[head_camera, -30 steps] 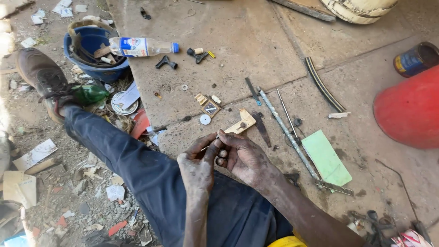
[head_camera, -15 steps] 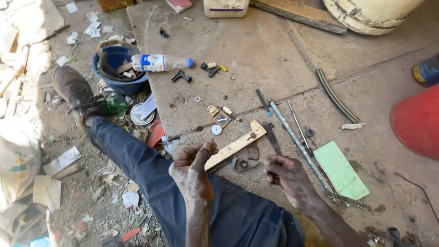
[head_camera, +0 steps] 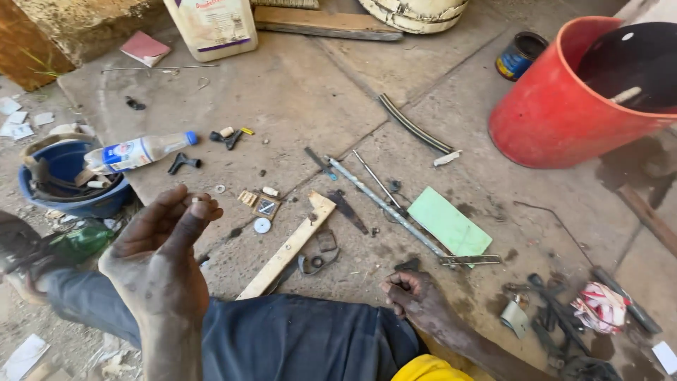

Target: Assembling a small wooden fixture using metal brackets, screws, and a screwdriver while sitting on the ground.

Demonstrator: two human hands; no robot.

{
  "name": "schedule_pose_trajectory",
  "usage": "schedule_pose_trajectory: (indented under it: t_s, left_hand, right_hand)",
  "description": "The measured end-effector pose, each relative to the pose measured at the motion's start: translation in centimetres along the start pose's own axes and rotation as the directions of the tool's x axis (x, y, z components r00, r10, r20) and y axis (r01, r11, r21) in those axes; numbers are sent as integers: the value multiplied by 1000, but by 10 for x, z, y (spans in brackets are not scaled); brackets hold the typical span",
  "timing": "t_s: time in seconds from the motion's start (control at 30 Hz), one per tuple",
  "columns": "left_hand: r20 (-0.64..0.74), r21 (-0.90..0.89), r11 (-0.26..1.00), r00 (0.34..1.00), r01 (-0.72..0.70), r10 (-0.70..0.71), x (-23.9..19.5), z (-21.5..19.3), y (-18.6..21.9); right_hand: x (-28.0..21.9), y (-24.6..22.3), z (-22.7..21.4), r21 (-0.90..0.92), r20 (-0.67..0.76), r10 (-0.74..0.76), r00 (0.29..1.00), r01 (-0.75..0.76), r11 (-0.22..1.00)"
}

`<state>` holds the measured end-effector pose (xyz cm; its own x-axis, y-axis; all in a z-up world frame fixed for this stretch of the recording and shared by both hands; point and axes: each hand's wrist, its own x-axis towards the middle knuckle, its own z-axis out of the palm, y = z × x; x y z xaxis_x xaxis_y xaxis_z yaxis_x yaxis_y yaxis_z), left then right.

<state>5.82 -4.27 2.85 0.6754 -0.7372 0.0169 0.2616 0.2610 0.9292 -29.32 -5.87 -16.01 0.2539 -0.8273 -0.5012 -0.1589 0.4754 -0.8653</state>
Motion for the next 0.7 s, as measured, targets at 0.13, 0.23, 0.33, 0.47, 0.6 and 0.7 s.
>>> schedule_pose_trajectory:
  t_s: [0.13,0.23,0.33,0.47,0.6,0.7]
  left_hand:
    - [-24,-8,1000,999,-31,30,-4,-7,-10]
    - [53,56,997,997,52,-55,-17,8,-7]
    - [123,182,983,992,-30,7,-21,16,-5]
    - [163,154,988,985,32,-58,-15,8,-25]
    - [268,175,978,950,113,-158,0,-3,-60]
    - [306,202,973,937,109,-168,0,3,-74]
  right_hand:
    - [4,3,-7,-64,-48,3,999,-6,998]
    - [-7,-2,-24,-551,-69,-213,975,141,823]
    - [-9,26,-80,-818,-34,-592,805,318,479]
    - [-47,56,-190,-985,-40,-720,693,93,144]
    - [-76,269,-465,-250,93,-582,808,-546,-799]
    - [-149,152,-411,-652,-738,34,674,-699,-294]
